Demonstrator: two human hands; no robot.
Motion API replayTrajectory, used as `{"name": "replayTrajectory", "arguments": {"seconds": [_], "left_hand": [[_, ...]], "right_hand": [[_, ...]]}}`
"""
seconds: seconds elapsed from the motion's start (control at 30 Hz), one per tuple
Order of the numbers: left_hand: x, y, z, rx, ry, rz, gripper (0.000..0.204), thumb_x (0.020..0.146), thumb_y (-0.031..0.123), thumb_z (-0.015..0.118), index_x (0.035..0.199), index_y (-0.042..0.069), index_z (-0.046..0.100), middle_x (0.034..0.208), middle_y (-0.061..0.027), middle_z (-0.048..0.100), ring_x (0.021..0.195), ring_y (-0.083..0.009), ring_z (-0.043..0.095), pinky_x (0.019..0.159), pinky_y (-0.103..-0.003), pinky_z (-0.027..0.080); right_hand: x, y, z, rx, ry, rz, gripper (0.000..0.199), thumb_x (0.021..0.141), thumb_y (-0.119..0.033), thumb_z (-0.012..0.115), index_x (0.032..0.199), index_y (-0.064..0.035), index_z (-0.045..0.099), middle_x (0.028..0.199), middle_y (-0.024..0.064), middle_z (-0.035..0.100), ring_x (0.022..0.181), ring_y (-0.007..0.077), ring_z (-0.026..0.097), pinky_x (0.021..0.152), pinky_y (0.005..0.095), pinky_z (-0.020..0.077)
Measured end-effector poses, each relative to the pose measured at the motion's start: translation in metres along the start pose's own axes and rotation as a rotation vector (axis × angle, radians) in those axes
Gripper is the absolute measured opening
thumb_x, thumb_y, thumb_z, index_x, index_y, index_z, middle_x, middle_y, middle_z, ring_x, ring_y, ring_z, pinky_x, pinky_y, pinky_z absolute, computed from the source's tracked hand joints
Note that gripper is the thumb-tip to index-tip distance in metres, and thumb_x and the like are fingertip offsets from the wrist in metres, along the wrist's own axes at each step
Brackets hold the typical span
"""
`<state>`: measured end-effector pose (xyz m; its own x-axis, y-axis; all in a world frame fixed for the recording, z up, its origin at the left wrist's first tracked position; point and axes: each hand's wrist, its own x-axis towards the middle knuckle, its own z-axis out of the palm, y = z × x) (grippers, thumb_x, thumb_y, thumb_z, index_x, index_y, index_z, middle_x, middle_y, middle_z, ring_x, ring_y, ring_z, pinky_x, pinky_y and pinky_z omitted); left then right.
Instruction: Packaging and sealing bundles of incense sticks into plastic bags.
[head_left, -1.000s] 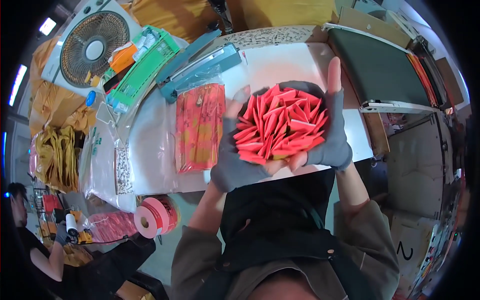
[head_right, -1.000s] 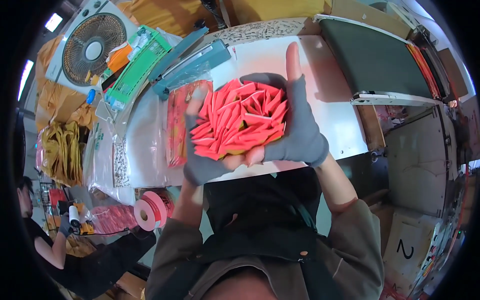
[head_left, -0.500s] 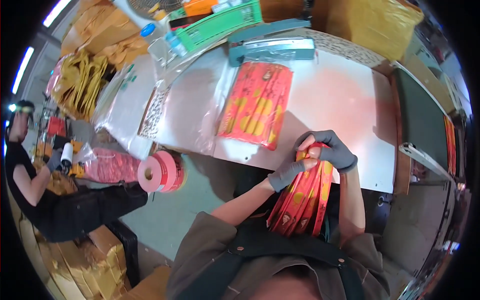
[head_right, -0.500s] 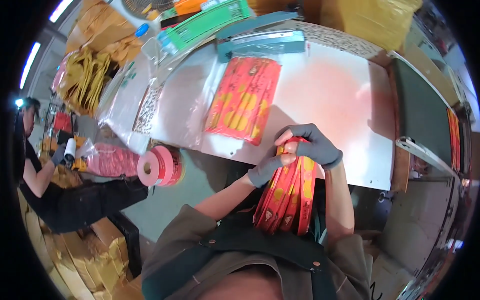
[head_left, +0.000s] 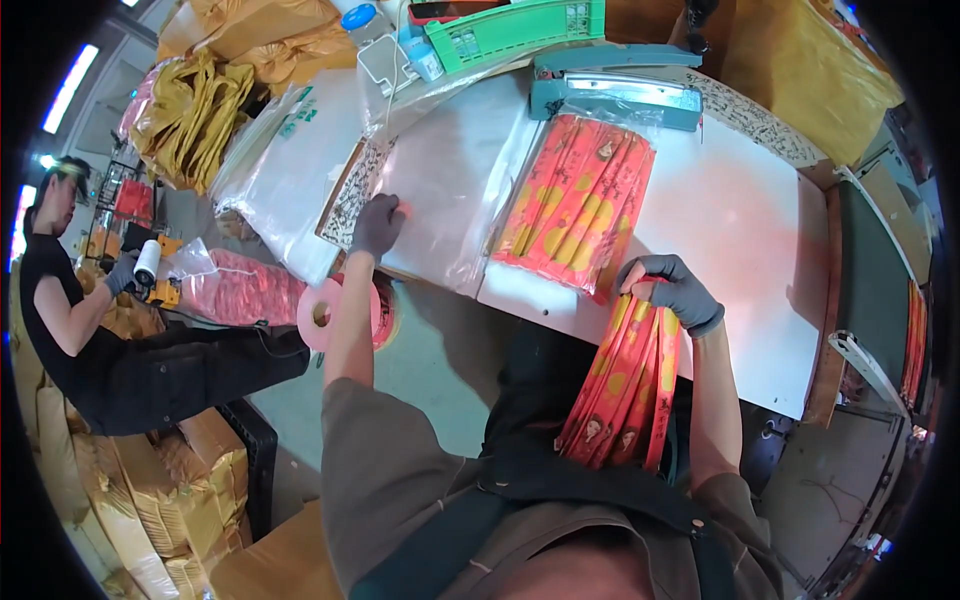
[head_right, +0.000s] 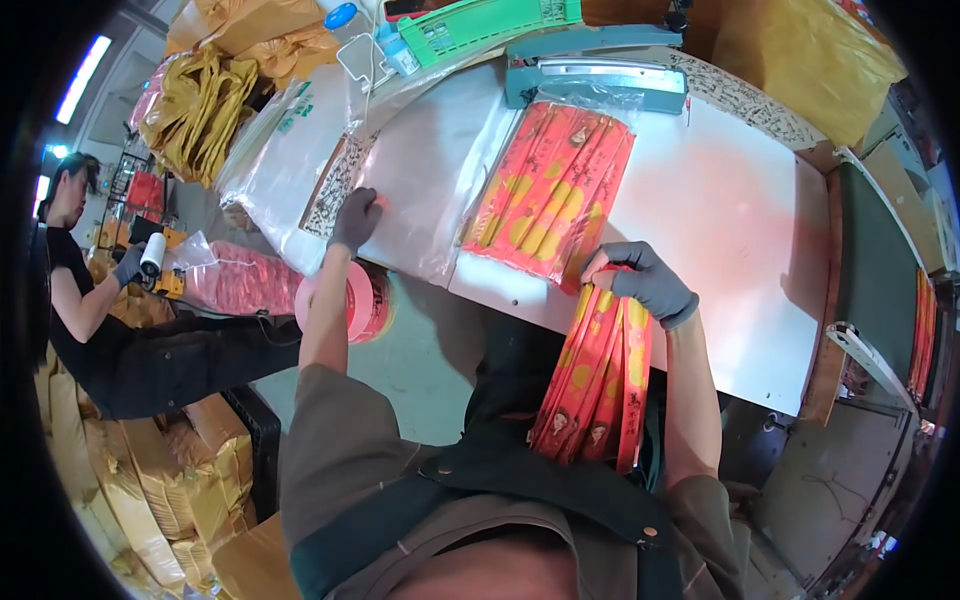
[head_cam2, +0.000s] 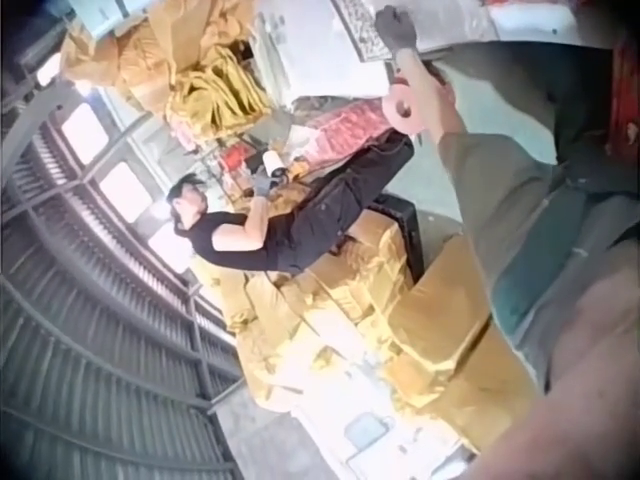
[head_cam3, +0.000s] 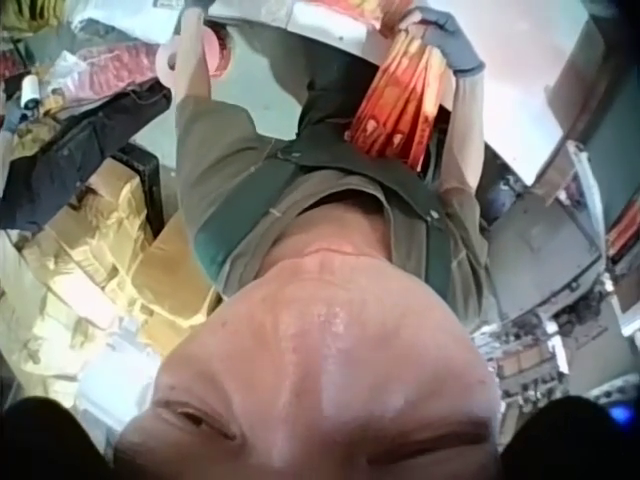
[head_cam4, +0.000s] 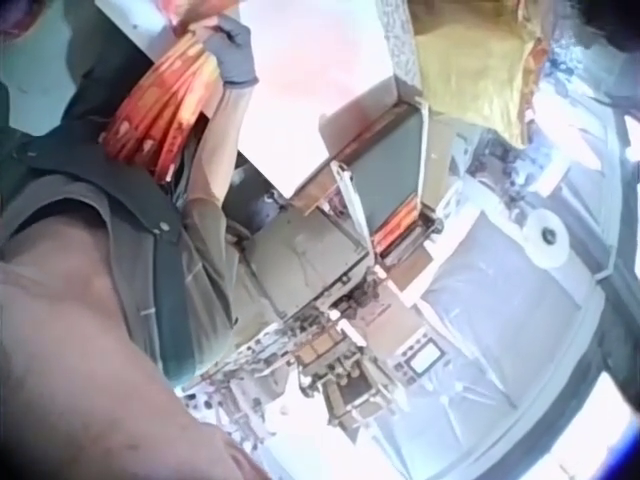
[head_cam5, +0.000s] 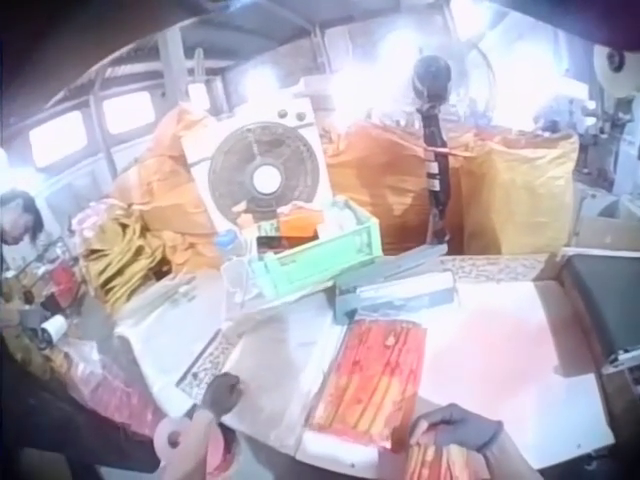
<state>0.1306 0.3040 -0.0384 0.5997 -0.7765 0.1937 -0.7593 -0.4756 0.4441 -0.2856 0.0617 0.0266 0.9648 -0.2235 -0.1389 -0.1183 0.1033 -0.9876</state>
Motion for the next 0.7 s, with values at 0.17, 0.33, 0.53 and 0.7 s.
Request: {"name": "replayTrajectory", "arguments": {"seconds": [0.17,0.33,0.53,0.7], "left_hand": [[0.007,0.01,-0.004,-0.062,-0.108,-0.013,0.018,0.072,0.016,0.063,0.084,0.002,0.06,0.085,-0.0156,0.059,0.077,-0.0297,0.058,0.069,-0.038,0.046],[-0.004,0.006,0.0,-0.032,0.055,0.051,0.025,0.07,0.016,0.063,0.093,0.006,0.061,0.085,-0.0111,0.061,0.077,-0.0256,0.059,0.073,-0.034,0.047],[-0.004,0.02,0.008,0.007,0.183,-0.094,0.017,0.068,0.017,0.068,0.081,0.006,0.063,0.082,-0.0091,0.062,0.081,-0.0276,0.058,0.075,-0.036,0.047],[-0.002,0.017,0.01,0.164,0.221,0.089,0.019,0.068,0.023,0.072,0.077,0.008,0.064,0.082,-0.0078,0.063,0.088,-0.028,0.057,0.077,-0.037,0.046]], "right_hand": [[-0.007,0.002,-0.003,0.003,0.036,0.019,0.021,0.078,-0.017,0.065,0.083,0.0029,0.064,0.083,0.0069,0.063,0.08,0.0144,0.057,0.079,0.0279,0.043],[-0.009,-0.001,0.003,0.027,0.035,0.033,0.021,0.078,-0.017,0.064,0.083,0.0026,0.064,0.083,0.0064,0.063,0.078,0.014,0.057,0.078,0.028,0.043],[-0.021,0.003,0.0,-0.003,0.091,0.005,0.02,0.078,-0.017,0.064,0.083,0.0023,0.064,0.082,0.006,0.062,0.077,0.0135,0.056,0.077,0.0276,0.0433],[-0.026,0.002,0.001,0.039,0.102,-0.005,0.019,0.078,-0.016,0.063,0.083,0.0018,0.063,0.083,0.0057,0.061,0.078,0.0131,0.056,0.077,0.0275,0.0433]]}}
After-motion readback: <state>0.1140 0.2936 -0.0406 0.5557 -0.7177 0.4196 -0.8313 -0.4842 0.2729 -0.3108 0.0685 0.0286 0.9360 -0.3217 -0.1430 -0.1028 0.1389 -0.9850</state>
